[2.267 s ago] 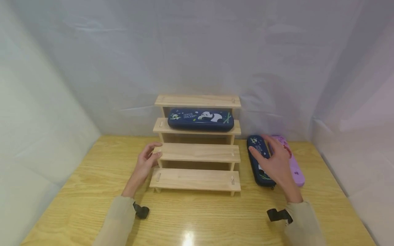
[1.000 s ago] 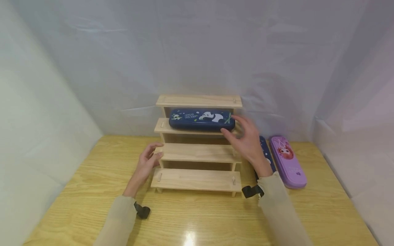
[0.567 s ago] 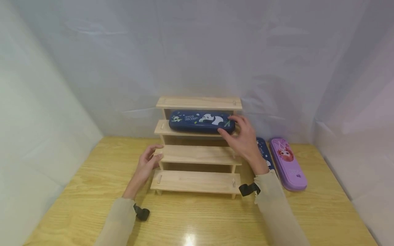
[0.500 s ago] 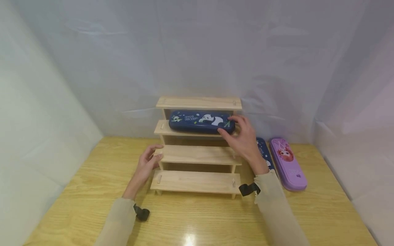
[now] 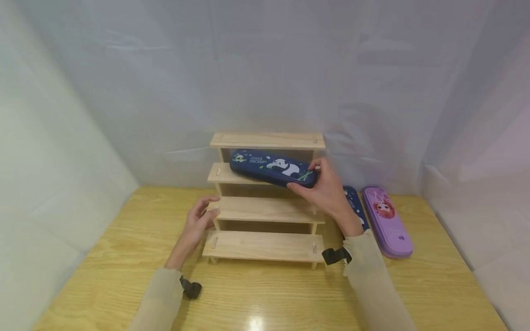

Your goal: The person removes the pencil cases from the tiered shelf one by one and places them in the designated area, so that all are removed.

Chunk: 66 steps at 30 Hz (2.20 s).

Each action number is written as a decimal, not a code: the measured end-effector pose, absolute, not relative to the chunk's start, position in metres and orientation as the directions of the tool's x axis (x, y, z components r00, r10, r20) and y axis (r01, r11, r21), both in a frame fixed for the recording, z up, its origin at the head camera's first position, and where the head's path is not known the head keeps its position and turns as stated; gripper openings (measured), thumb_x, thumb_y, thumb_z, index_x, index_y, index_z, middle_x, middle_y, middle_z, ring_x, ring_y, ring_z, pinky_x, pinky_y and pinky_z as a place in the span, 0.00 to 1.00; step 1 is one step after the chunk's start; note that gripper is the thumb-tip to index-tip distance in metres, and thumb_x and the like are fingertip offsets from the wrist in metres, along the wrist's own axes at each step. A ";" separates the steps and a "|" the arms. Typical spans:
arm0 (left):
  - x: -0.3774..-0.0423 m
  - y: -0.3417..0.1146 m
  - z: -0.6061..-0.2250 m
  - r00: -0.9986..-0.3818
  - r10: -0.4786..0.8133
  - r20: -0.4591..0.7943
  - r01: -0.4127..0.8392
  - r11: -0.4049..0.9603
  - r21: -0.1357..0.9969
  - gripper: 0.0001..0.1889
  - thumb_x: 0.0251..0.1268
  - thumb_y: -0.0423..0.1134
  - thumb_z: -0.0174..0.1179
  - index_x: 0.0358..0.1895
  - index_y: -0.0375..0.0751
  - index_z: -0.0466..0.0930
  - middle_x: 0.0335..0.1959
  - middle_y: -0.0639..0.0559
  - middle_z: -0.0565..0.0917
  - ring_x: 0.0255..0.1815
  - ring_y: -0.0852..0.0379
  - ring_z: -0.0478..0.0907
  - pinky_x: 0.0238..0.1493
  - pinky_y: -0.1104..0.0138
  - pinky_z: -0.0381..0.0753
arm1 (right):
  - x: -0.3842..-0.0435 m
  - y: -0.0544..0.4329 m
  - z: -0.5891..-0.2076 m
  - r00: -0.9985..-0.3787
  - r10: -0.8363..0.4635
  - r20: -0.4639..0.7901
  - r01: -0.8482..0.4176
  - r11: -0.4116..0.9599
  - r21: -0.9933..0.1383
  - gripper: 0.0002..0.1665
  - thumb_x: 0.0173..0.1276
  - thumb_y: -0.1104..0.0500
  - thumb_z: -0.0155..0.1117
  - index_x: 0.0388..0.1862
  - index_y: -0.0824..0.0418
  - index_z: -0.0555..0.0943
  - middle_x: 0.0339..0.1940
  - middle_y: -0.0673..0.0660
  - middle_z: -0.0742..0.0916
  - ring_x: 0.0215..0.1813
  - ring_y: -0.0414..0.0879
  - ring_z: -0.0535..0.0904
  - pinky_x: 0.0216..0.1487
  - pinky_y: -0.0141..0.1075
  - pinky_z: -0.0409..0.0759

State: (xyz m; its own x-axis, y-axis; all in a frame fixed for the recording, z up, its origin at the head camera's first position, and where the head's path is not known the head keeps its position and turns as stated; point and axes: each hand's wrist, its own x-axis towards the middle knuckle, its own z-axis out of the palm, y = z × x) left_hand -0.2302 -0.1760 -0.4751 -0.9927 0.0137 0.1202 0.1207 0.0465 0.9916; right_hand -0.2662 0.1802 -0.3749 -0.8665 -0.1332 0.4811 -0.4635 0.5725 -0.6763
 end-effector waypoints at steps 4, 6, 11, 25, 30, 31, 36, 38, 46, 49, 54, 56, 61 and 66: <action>-0.231 -0.177 -0.475 -0.993 0.010 0.121 0.121 0.045 0.992 0.18 0.75 0.34 0.57 0.64 0.40 0.73 0.62 0.47 0.73 0.45 0.60 0.75 0.41 0.67 0.82 | -0.267 0.181 -0.370 -0.907 -0.161 0.388 -0.404 0.587 -0.701 0.41 0.58 0.50 0.80 0.63 0.61 0.68 0.54 0.64 0.80 0.44 0.55 0.76 0.42 0.39 0.72; -0.231 -0.177 -0.474 -0.992 0.009 0.123 0.124 0.045 0.991 0.18 0.75 0.34 0.57 0.64 0.40 0.73 0.63 0.47 0.73 0.44 0.59 0.75 0.41 0.67 0.82 | -0.267 0.182 -0.369 -0.918 -0.179 0.354 -0.387 0.604 -0.697 0.45 0.59 0.48 0.79 0.70 0.59 0.67 0.64 0.64 0.79 0.52 0.56 0.77 0.49 0.44 0.75; -0.231 -0.177 -0.474 -0.992 0.016 0.125 0.126 0.055 0.991 0.18 0.75 0.35 0.57 0.65 0.40 0.73 0.64 0.45 0.72 0.43 0.59 0.74 0.40 0.68 0.81 | -0.270 0.182 -0.367 -0.920 -0.212 0.329 -0.386 0.637 -0.667 0.46 0.57 0.46 0.80 0.72 0.56 0.71 0.66 0.64 0.78 0.60 0.60 0.75 0.58 0.56 0.74; -0.231 -0.176 -0.473 -0.992 0.022 0.127 0.128 0.067 0.989 0.18 0.75 0.36 0.57 0.65 0.41 0.73 0.66 0.44 0.72 0.43 0.57 0.74 0.39 0.68 0.80 | -0.261 0.188 -0.375 -0.851 -0.211 0.480 -0.497 0.615 -0.612 0.42 0.51 0.53 0.82 0.63 0.63 0.75 0.55 0.64 0.82 0.53 0.57 0.78 0.53 0.48 0.73; -0.232 -0.176 -0.473 -0.992 0.019 0.127 0.128 0.068 0.989 0.18 0.76 0.36 0.57 0.65 0.41 0.73 0.66 0.45 0.73 0.44 0.58 0.74 0.39 0.68 0.80 | -0.256 0.192 -0.380 -0.819 -0.198 0.538 -0.537 0.594 -0.599 0.43 0.48 0.56 0.84 0.63 0.63 0.76 0.54 0.64 0.83 0.52 0.56 0.78 0.53 0.47 0.73; -0.232 -0.176 -0.473 -0.992 0.020 0.127 0.128 0.068 0.989 0.18 0.76 0.36 0.57 0.65 0.41 0.73 0.66 0.44 0.73 0.44 0.58 0.74 0.40 0.68 0.80 | -0.255 0.193 -0.382 -0.812 -0.192 0.551 -0.543 0.592 -0.595 0.43 0.48 0.56 0.84 0.62 0.63 0.76 0.54 0.64 0.83 0.52 0.56 0.79 0.53 0.46 0.73; -0.231 -0.176 -0.473 -0.992 0.018 0.127 0.128 0.069 0.989 0.18 0.76 0.36 0.57 0.65 0.41 0.73 0.65 0.46 0.73 0.43 0.59 0.74 0.39 0.68 0.79 | -0.249 0.198 -0.388 -0.778 -0.162 0.608 -0.569 0.593 -0.570 0.44 0.44 0.58 0.85 0.61 0.64 0.77 0.54 0.64 0.84 0.53 0.55 0.79 0.54 0.39 0.73; -0.231 -0.177 -0.473 -0.992 0.016 0.126 0.127 0.069 0.989 0.18 0.75 0.36 0.57 0.65 0.42 0.73 0.65 0.46 0.73 0.43 0.59 0.74 0.39 0.67 0.79 | -0.246 0.200 -0.390 -0.762 -0.149 0.631 -0.580 0.591 -0.561 0.44 0.42 0.59 0.85 0.60 0.65 0.77 0.54 0.65 0.84 0.52 0.55 0.79 0.55 0.34 0.72; -0.232 -0.178 -0.473 -0.992 0.008 0.124 0.124 0.062 0.990 0.17 0.75 0.35 0.57 0.64 0.42 0.73 0.61 0.47 0.74 0.42 0.60 0.75 0.38 0.68 0.79 | -0.237 0.208 -0.400 -0.728 -0.106 0.677 -0.596 0.585 -0.550 0.45 0.39 0.60 0.85 0.59 0.70 0.76 0.51 0.67 0.84 0.48 0.52 0.78 0.52 0.24 0.67; -0.231 -0.178 -0.474 -0.992 0.007 0.127 0.127 0.062 0.990 0.17 0.76 0.35 0.57 0.64 0.42 0.73 0.61 0.47 0.75 0.43 0.59 0.75 0.38 0.68 0.80 | -0.234 0.212 -0.402 -0.722 -0.090 0.686 -0.595 0.586 -0.549 0.46 0.38 0.61 0.84 0.59 0.70 0.76 0.51 0.67 0.83 0.48 0.49 0.76 0.53 0.23 0.66; -0.232 -0.178 -0.475 -0.992 0.009 0.127 0.127 0.067 0.990 0.17 0.76 0.35 0.57 0.64 0.41 0.73 0.63 0.47 0.74 0.43 0.59 0.75 0.39 0.67 0.79 | -0.228 0.220 -0.406 -0.699 -0.065 0.713 -0.615 0.564 -0.551 0.46 0.36 0.63 0.84 0.58 0.71 0.77 0.52 0.69 0.83 0.51 0.39 0.73 0.54 0.22 0.66; -0.232 -0.177 -0.475 -0.992 0.009 0.127 0.127 0.068 0.990 0.17 0.76 0.35 0.57 0.64 0.41 0.73 0.62 0.48 0.74 0.43 0.59 0.74 0.39 0.67 0.79 | -0.225 0.223 -0.409 -0.696 -0.048 0.717 -0.613 0.561 -0.557 0.46 0.35 0.63 0.84 0.58 0.72 0.76 0.52 0.69 0.83 0.52 0.35 0.72 0.56 0.21 0.65; -0.231 -0.176 -0.475 -0.992 0.009 0.124 0.124 0.056 0.991 0.18 0.76 0.35 0.57 0.64 0.40 0.73 0.61 0.49 0.74 0.44 0.60 0.75 0.39 0.67 0.80 | -0.217 0.232 -0.413 -0.695 -0.013 0.718 -0.604 0.553 -0.575 0.45 0.35 0.64 0.82 0.57 0.73 0.76 0.51 0.69 0.82 0.52 0.31 0.70 0.55 0.21 0.65; -0.231 -0.175 -0.473 -0.992 0.007 0.125 0.126 0.040 0.991 0.18 0.75 0.34 0.56 0.64 0.40 0.73 0.60 0.51 0.74 0.44 0.60 0.75 0.39 0.66 0.80 | -0.210 0.241 -0.415 -0.669 0.010 0.743 -0.615 0.553 -0.561 0.44 0.35 0.64 0.81 0.57 0.73 0.77 0.49 0.69 0.83 0.50 0.31 0.71 0.52 0.20 0.66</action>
